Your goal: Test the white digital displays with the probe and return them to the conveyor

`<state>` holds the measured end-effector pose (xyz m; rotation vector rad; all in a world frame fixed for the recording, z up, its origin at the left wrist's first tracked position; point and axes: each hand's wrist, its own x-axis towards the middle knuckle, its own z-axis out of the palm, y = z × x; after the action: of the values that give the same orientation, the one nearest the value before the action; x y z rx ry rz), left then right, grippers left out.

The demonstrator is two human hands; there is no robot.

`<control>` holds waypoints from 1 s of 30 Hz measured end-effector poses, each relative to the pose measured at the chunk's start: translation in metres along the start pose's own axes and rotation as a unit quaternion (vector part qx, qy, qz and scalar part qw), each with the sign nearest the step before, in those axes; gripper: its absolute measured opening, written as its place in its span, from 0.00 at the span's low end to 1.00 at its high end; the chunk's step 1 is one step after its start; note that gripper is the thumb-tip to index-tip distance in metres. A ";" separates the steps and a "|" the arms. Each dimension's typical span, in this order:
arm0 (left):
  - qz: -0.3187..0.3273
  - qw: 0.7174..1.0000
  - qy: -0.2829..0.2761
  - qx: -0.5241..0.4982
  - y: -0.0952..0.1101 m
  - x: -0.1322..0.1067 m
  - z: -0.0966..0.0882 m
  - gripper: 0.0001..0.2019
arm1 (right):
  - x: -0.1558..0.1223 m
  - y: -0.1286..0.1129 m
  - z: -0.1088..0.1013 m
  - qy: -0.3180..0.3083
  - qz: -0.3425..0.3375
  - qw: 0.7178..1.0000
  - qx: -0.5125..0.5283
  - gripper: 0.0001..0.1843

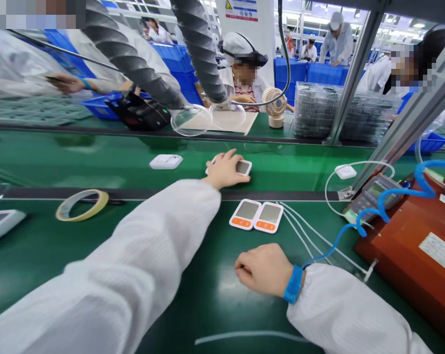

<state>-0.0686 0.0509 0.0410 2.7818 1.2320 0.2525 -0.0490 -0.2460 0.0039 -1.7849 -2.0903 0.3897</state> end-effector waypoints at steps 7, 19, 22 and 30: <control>-0.037 0.998 -0.042 -0.008 0.008 0.059 0.020 0.39 | 0.001 0.002 -0.001 0.001 -0.007 1.000 0.014 0.06; 0.133 0.987 -0.081 -0.044 0.098 -0.149 0.008 0.38 | 0.003 0.003 0.001 0.023 -0.013 0.999 0.017 0.09; 0.100 0.991 -0.081 -0.039 0.087 -0.159 0.006 0.33 | 0.003 0.003 0.000 0.013 -0.009 1.000 0.020 0.08; 0.150 0.987 -0.046 -0.043 0.069 -0.135 -0.005 0.28 | 0.005 0.001 -0.002 0.011 -0.002 1.000 0.011 0.06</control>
<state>-0.1081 -0.0953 0.0402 2.8581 0.7599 0.1908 -0.0478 -0.2405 0.0052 -1.7649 -2.0671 0.3883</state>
